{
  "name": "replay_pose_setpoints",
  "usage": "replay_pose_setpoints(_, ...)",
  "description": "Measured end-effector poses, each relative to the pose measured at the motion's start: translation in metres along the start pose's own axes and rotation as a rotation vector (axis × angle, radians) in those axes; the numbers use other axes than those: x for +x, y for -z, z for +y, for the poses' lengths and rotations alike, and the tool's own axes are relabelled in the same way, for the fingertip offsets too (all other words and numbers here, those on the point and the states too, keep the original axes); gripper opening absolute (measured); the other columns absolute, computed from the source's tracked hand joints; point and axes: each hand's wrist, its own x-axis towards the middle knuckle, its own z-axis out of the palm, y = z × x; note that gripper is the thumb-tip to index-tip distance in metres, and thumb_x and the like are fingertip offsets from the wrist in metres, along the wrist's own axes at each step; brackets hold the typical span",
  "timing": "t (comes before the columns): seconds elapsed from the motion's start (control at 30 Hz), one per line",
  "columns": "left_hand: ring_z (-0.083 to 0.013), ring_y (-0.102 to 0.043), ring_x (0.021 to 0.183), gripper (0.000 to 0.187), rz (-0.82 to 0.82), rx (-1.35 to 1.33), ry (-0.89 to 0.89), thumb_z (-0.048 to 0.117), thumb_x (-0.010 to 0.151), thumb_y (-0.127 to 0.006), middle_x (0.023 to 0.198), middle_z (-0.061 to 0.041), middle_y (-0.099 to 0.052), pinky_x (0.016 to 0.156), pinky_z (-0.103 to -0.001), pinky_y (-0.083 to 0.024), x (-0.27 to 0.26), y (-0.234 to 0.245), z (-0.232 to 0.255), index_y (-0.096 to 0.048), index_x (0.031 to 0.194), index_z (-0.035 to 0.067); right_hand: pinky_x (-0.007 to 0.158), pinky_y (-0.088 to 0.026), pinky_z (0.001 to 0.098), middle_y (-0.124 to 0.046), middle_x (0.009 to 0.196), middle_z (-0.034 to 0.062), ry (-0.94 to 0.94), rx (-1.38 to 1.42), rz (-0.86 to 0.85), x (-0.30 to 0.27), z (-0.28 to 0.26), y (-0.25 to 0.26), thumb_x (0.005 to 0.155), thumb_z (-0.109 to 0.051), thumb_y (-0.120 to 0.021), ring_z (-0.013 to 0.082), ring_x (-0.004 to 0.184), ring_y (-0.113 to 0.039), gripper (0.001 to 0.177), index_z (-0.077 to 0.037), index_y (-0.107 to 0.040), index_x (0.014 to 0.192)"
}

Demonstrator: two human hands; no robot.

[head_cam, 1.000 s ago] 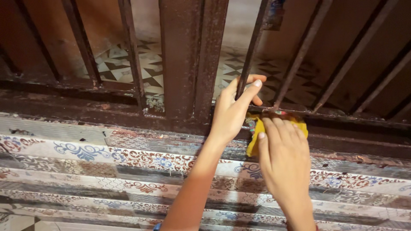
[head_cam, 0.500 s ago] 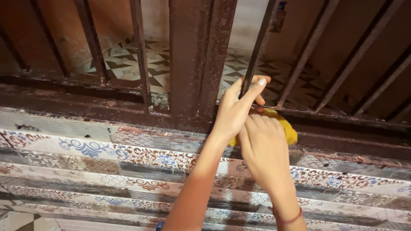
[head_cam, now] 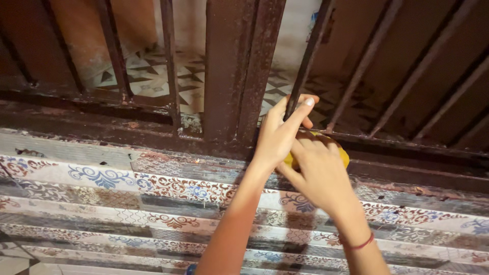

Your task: The person wipes the horizontal and vertical metal bars of a window frame with a yellow cloth.

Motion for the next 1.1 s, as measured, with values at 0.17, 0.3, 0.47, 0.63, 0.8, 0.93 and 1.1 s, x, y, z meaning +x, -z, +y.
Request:
replay_pose_setpoints(0.17, -0.0055, -0.059, 0.078, 0.031, -0.001, -0.025, -0.025, 0.029, 0.100, -0.064, 0.102, 0.001, -0.071, 0.068, -0.025, -0.056, 0.001, -0.001, 0.000, -0.071, 0.116, 0.004, 0.105, -0.037, 0.0516, -0.064, 0.123, 0.0170, 0.167, -0.127, 0.510, -0.033, -0.015, -0.015, 0.094, -0.035, -0.061, 0.0341, 0.121, -0.058, 0.046, -0.002, -0.062, 0.125)
replay_pose_setpoints(0.3, -0.0066, -0.060, 0.079, 0.031, 0.000, 0.033, -0.076, 0.029, 0.101, -0.064, 0.106, 0.000, -0.073, 0.073, -0.022, -0.050, 0.002, 0.000, -0.004, -0.072, 0.117, 0.003, 0.102, -0.036, 0.0533, -0.065, 0.116, 0.0165, 0.135, -0.089, 0.477, -0.031, -0.013, -0.015, 0.090, -0.042, -0.064, 0.0348, 0.114, -0.058, 0.049, -0.004, -0.063, 0.122)
replay_pose_setpoints(0.47, -0.0055, -0.059, 0.078, 0.030, 0.003, 0.000, -0.036, 0.029, 0.100, -0.065, 0.098, 0.000, -0.071, 0.067, -0.022, -0.050, 0.002, -0.001, -0.005, -0.072, 0.116, 0.005, 0.102, -0.042, 0.0477, -0.069, 0.104, 0.0071, -0.195, -0.052, -0.066, 0.001, 0.008, -0.003, 0.088, -0.055, -0.067, 0.0255, 0.105, -0.063, 0.048, -0.015, -0.067, 0.113)
replay_pose_setpoints(0.63, -0.0053, -0.059, 0.075, 0.031, 0.028, 0.067, -0.007, 0.030, 0.100, -0.064, 0.082, 0.001, -0.066, 0.062, -0.022, -0.043, 0.002, -0.001, -0.002, -0.074, 0.116, 0.006, 0.099, -0.042, 0.0498, -0.067, 0.100, 0.0120, 0.053, 0.022, 0.223, -0.021, 0.006, 0.002, 0.086, -0.051, -0.070, 0.0311, 0.101, -0.061, 0.058, -0.007, -0.066, 0.123)
replay_pose_setpoints(0.8, -0.0058, -0.059, 0.076, 0.032, 0.005, 0.058, -0.074, 0.030, 0.102, -0.064, 0.080, 0.000, -0.063, 0.070, -0.022, -0.045, 0.003, -0.001, -0.007, -0.074, 0.117, 0.004, 0.105, -0.040, 0.0482, -0.066, 0.125, 0.0185, 0.199, -0.075, 0.509, -0.053, 0.013, 0.010, 0.084, -0.056, -0.067, 0.0364, 0.118, -0.059, 0.069, -0.002, -0.064, 0.128)
replay_pose_setpoints(0.93, -0.0054, -0.060, 0.076, 0.030, 0.031, 0.107, -0.082, 0.030, 0.101, -0.063, 0.083, 0.002, -0.066, 0.070, -0.022, -0.045, 0.003, -0.002, -0.009, -0.072, 0.113, 0.004, 0.105, -0.040, 0.0493, -0.069, 0.106, 0.0147, 0.039, -0.049, 0.375, -0.041, 0.034, 0.018, 0.084, -0.061, -0.066, 0.0342, 0.104, -0.063, 0.070, -0.004, -0.067, 0.125)
replay_pose_setpoints(1.1, -0.0047, -0.054, 0.069, 0.027, 0.067, 0.194, -0.045, 0.030, 0.100, -0.063, 0.073, 0.001, -0.062, 0.063, -0.023, -0.040, 0.001, -0.005, -0.002, -0.073, 0.110, 0.006, 0.108, -0.044, 0.0428, -0.072, 0.094, 0.0109, -0.318, -0.095, -0.099, -0.023, 0.052, 0.034, 0.079, -0.073, -0.062, 0.0280, 0.098, -0.067, 0.071, -0.012, -0.070, 0.114)
